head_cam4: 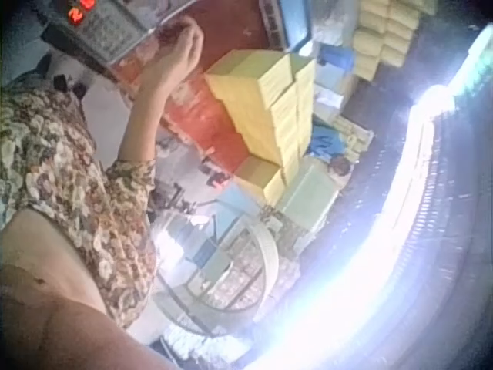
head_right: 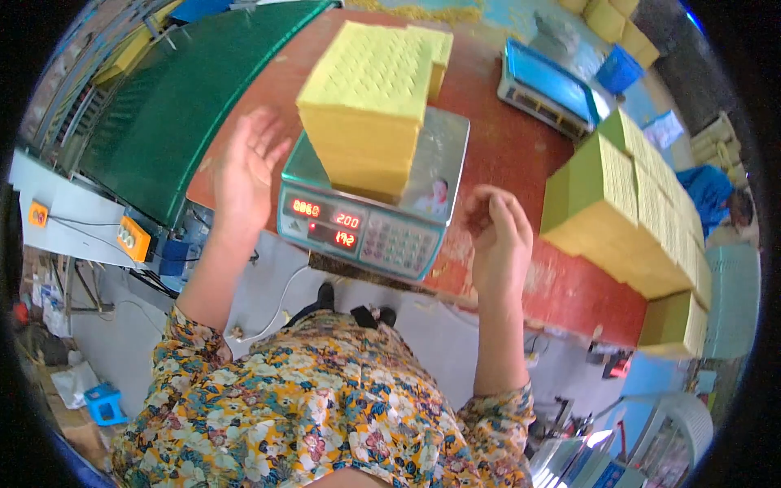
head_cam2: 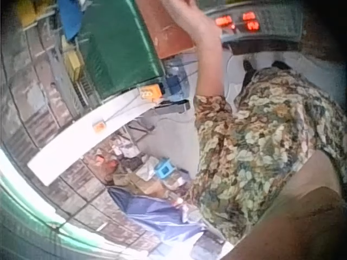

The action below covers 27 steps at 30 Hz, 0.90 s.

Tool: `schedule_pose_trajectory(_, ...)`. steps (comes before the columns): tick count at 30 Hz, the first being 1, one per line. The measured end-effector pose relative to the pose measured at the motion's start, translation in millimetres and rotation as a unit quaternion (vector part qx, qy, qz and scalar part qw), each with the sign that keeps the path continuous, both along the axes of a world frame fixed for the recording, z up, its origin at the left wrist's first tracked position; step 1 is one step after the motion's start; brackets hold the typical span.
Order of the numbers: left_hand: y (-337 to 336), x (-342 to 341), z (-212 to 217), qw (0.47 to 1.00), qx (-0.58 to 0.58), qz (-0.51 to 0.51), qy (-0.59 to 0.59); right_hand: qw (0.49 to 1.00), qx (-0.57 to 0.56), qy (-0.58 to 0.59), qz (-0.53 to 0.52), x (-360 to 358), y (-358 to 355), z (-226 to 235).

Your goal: The recorder is weighing stacks of yellow paper on a digital scale in a paper mill environment, adjusting the count of sheets to reach a target weight.

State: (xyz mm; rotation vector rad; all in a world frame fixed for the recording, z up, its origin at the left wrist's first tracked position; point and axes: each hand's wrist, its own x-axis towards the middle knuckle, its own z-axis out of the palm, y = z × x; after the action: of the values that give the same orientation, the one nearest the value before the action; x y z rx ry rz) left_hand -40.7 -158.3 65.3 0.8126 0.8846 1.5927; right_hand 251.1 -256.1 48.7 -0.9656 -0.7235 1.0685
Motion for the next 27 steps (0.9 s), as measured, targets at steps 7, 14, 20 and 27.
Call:
schedule_pose_trajectory(7, 0.4, -10.5, 5.8, 0.980, 0.140, -0.063, 0.125, 0.931, 0.103, -0.341, -0.081, -50.4, 1.2, 59.8)
schedule_pose_trajectory(14, 41.2, -54.3, -7.3, 0.967, 0.147, -0.155, 0.135, 0.754, 0.204, -0.602, -0.164, -98.2, 42.3, 92.5)
schedule_pose_trajectory(20, 91.5, -85.3, -14.4, 0.953, 0.171, -0.217, 0.123, 0.766, 0.058, -0.586, -0.257, -117.0, 83.6, 87.7)
schedule_pose_trajectory(27, 131.2, -91.9, -14.8, 0.931, 0.207, -0.271, 0.127, 0.901, -0.048, -0.370, -0.219, -124.6, 97.6, 79.0)
